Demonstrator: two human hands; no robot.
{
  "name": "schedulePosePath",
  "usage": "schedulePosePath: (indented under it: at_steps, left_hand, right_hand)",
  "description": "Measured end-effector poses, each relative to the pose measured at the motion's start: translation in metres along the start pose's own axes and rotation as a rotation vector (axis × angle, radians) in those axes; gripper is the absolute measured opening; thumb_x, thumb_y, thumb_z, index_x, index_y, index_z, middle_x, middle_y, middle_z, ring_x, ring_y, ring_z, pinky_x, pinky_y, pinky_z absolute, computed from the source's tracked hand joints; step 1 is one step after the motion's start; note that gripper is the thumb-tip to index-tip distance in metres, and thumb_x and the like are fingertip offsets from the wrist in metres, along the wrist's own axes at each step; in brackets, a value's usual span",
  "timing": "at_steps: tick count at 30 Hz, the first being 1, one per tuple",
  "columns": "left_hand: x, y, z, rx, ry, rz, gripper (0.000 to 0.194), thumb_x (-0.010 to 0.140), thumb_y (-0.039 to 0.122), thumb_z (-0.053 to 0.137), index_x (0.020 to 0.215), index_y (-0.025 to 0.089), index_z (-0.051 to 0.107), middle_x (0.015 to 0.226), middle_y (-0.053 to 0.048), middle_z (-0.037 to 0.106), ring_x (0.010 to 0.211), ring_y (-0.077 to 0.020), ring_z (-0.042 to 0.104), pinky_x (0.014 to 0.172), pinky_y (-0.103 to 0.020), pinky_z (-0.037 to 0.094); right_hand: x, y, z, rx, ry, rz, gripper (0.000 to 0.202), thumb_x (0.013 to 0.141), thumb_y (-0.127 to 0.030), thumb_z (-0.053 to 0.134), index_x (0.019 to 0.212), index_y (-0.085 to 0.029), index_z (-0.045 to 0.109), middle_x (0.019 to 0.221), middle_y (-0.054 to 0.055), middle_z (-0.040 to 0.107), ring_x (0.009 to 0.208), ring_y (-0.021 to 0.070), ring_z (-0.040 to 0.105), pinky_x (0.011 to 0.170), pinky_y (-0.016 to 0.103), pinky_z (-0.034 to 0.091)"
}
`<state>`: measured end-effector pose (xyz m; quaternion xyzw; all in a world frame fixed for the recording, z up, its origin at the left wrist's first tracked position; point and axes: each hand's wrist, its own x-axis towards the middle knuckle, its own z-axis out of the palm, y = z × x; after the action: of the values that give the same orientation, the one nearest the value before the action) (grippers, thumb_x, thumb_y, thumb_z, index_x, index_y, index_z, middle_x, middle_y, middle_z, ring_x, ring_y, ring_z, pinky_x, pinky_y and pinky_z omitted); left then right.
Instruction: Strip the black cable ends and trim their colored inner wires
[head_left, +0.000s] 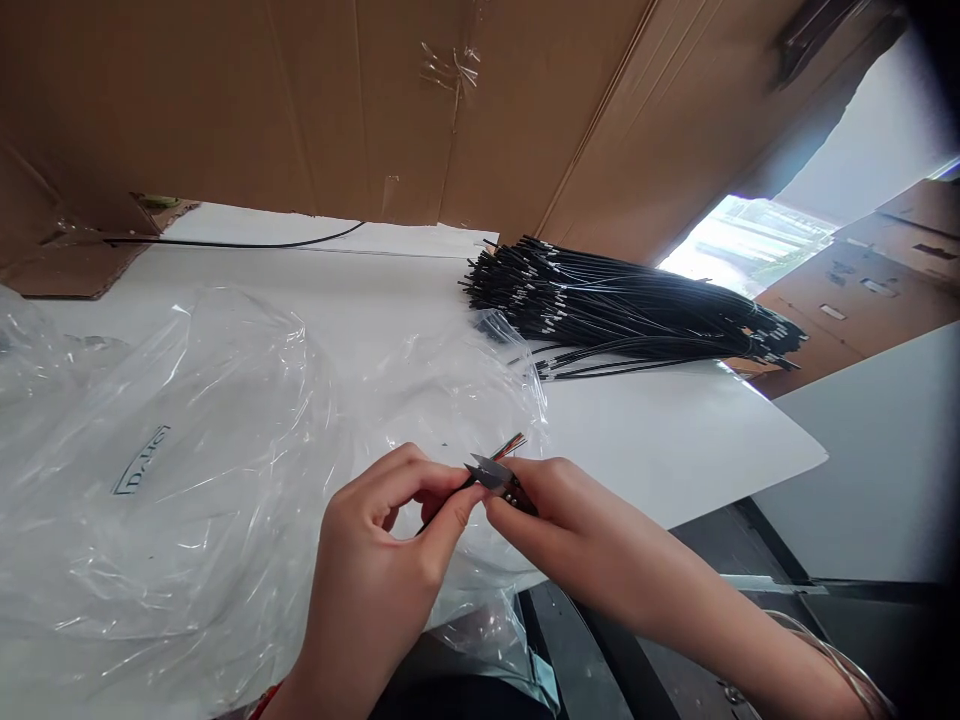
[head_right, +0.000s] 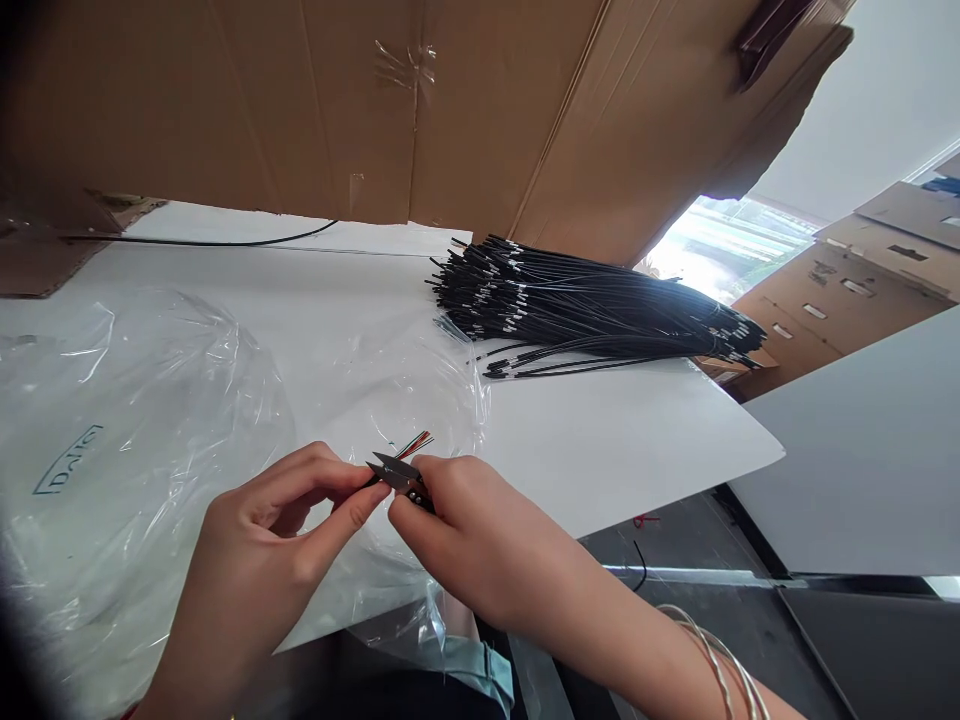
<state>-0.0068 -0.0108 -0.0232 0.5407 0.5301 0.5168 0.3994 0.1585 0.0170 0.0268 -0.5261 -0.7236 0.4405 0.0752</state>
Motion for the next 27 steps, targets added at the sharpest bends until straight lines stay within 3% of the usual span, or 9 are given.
schedulePosePath:
  at_steps: [11,15,22,27]
  left_hand:
    - [0.009,-0.003,0.004,0.068,-0.027,-0.071,0.014,0.081,0.017,0.072,0.070,0.025,0.073,0.072,0.003,0.066,0.069,-0.0139,0.063,0.062,-0.024,0.050]
    - [0.010,-0.007,0.009,0.147,-0.009,-0.034,0.013,0.082,0.016,0.069,0.071,0.023,0.072,0.072,0.002,0.067,0.067,-0.0145,0.062,0.062,-0.026,0.049]
    - [0.011,-0.013,0.008,0.097,-0.025,-0.093,0.011,0.084,0.025,0.071,0.074,0.024,0.075,0.076,0.002,0.070,0.071,-0.0135,0.065,0.063,-0.021,0.050]
    - [0.011,-0.007,-0.001,-0.047,-0.059,-0.183,0.010,0.083,0.031,0.074,0.075,0.027,0.078,0.071,0.003,0.066,0.065,-0.0119,0.059,0.060,-0.020,0.048]
  right_hand:
    - [0.008,0.010,0.005,-0.019,0.044,0.026,0.025,0.098,-0.026,0.042,0.076,-0.018,0.051,0.073,-0.003,0.057,0.067,0.0122,0.042,0.056,0.027,0.030]
    - [0.012,0.019,0.008,-0.019,0.065,0.042,0.025,0.098,-0.026,0.041,0.077,-0.017,0.052,0.075,0.000,0.058,0.067,0.0129,0.043,0.060,0.028,0.031]
    - [0.015,0.018,-0.002,0.153,-0.033,0.096,0.028,0.096,-0.032,0.048,0.072,-0.020,0.039,0.064,-0.006,0.031,0.058,0.0100,0.027,0.049,0.027,0.020]
    - [0.010,0.013,-0.015,0.408,0.072,0.122,0.035,0.090,-0.037,0.060,0.071,-0.022,0.035,0.057,-0.010,0.026,0.050,0.0068,0.022,0.046,0.024,0.017]
